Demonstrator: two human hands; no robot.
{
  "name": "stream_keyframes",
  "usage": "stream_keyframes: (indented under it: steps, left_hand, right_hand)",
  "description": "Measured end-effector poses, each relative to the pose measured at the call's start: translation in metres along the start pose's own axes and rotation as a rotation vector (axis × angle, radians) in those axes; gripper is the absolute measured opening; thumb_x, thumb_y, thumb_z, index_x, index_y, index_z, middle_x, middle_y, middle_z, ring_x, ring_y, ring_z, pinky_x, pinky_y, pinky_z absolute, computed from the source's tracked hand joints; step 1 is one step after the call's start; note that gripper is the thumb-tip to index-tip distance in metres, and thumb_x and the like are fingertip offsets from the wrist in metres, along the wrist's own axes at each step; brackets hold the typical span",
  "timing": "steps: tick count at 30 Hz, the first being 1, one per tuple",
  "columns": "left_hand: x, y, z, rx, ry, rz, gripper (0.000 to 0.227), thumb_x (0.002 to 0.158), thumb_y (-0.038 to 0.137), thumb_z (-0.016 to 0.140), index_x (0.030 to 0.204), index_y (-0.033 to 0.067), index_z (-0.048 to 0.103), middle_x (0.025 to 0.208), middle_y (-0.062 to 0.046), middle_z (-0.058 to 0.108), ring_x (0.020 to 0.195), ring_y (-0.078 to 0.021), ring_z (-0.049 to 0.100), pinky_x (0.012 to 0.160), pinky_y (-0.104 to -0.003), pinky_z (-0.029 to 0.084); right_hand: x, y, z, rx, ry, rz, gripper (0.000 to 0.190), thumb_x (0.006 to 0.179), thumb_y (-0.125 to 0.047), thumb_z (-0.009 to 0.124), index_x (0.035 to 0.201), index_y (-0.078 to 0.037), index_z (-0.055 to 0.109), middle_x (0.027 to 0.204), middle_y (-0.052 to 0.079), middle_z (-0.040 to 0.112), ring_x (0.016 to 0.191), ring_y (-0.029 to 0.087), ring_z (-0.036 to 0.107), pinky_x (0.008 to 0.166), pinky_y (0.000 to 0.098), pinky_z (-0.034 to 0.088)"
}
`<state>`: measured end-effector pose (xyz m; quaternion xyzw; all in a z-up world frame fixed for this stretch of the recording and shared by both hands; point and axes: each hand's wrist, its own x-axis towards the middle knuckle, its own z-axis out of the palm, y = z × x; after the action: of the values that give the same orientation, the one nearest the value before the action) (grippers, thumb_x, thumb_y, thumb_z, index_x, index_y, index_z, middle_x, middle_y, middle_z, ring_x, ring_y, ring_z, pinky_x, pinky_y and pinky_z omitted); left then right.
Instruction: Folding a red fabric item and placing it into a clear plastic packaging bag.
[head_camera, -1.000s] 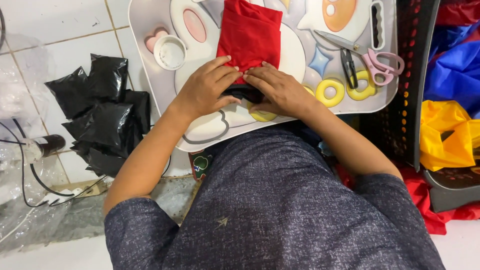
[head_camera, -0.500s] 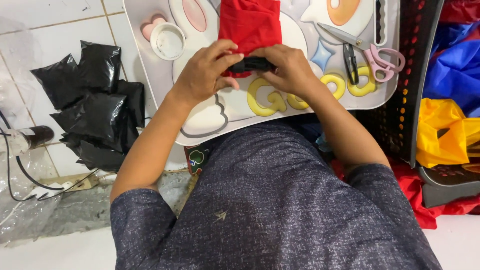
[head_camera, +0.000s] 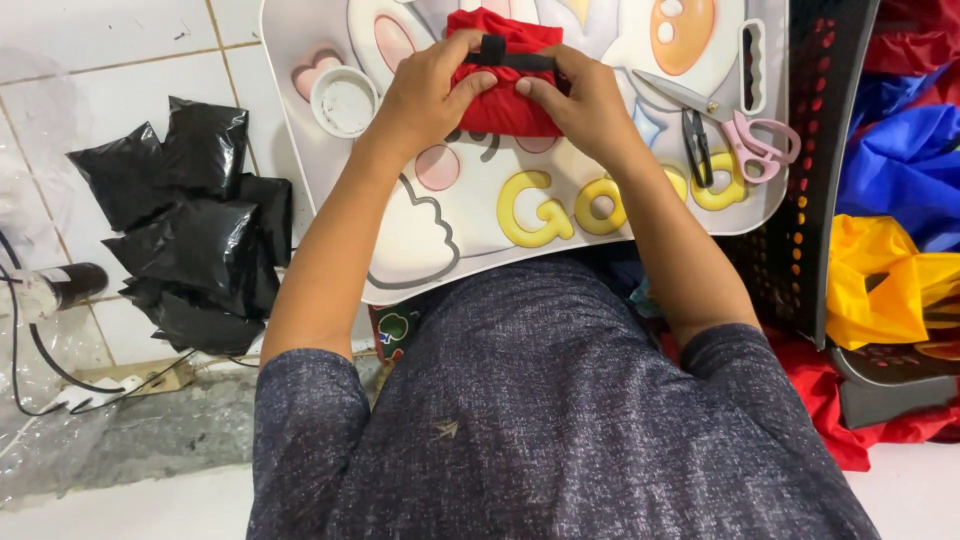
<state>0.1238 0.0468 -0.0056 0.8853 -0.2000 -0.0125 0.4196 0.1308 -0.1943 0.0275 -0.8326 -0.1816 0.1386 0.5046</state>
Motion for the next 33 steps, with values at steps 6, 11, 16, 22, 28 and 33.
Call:
stream_keyframes:
  steps: [6, 11, 16, 22, 28, 33]
  left_hand:
    - [0.006, 0.015, -0.004, -0.079, 0.08, -0.028, 0.042, 0.106, 0.023, 0.069, 0.13, 0.0179, 0.035, 0.119, -0.017, 0.072, 0.104, -0.0363, 0.074, 0.077, -0.042, 0.062]
    - [0.01, 0.023, -0.008, -0.112, 0.09, -0.115, 0.034, 0.104, 0.028, 0.069, 0.118, 0.0165, 0.04, 0.11, -0.007, 0.069, 0.085, -0.0295, 0.074, 0.063, -0.037, 0.057]
    - [0.012, 0.03, -0.012, -0.146, 0.101, -0.187, 0.03, 0.102, 0.029, 0.07, 0.108, 0.0171, 0.043, 0.095, -0.005, 0.07, 0.076, -0.0259, 0.068, 0.06, -0.037, 0.047]
    - [0.015, 0.022, -0.01, -0.137, 0.075, -0.19, 0.03, 0.1, 0.034, 0.066, 0.105, 0.0182, 0.041, 0.081, -0.006, 0.069, 0.064, -0.0274, 0.063, 0.06, -0.039, 0.042]
    - [0.012, 0.027, 0.0, -0.086, 0.257, -0.065, 0.026, 0.098, 0.013, 0.071, 0.108, 0.0117, 0.048, 0.107, -0.008, 0.066, 0.098, -0.0272, 0.066, 0.081, -0.039, 0.052]
    - [0.005, 0.005, 0.016, 0.522, 0.367, 0.153, 0.035, 0.098, 0.017, 0.083, 0.118, 0.0062, 0.057, 0.131, -0.01, 0.053, 0.117, -0.0311, 0.059, 0.097, -0.041, 0.057]
  right_hand:
    - [-0.002, -0.014, 0.01, -0.215, 0.234, -0.091, 0.03, 0.104, -0.022, 0.066, 0.127, -0.012, 0.05, 0.105, 0.015, 0.077, 0.085, 0.03, 0.073, 0.069, 0.0357, 0.055]
    - [0.001, -0.004, 0.023, -0.361, 0.342, -0.092, 0.031, 0.105, -0.026, 0.065, 0.121, -0.013, 0.042, 0.096, 0.012, 0.076, 0.072, 0.034, 0.068, 0.056, 0.0419, 0.05]
    - [-0.003, 0.0, 0.031, -0.448, 0.465, -0.091, 0.033, 0.105, -0.03, 0.065, 0.117, -0.011, 0.04, 0.105, 0.01, 0.069, 0.089, 0.03, 0.068, 0.063, 0.0434, 0.05]
    - [-0.012, 0.006, 0.026, -0.581, 0.369, -0.601, 0.029, 0.108, -0.008, 0.071, 0.132, -0.002, 0.055, 0.142, 0.024, 0.046, 0.125, 0.045, 0.055, 0.1, 0.0553, 0.057]
    - [-0.003, 0.037, 0.026, -0.93, 0.053, -0.488, 0.054, 0.121, -0.041, 0.038, 0.164, -0.009, 0.042, 0.167, 0.018, 0.036, 0.154, 0.039, 0.03, 0.12, 0.0584, 0.008]
    - [-0.002, 0.028, 0.021, -0.918, -0.04, -0.432, 0.067, 0.117, -0.049, 0.041, 0.164, 0.0, 0.039, 0.168, 0.018, 0.032, 0.155, 0.039, 0.025, 0.119, 0.0598, 0.016]
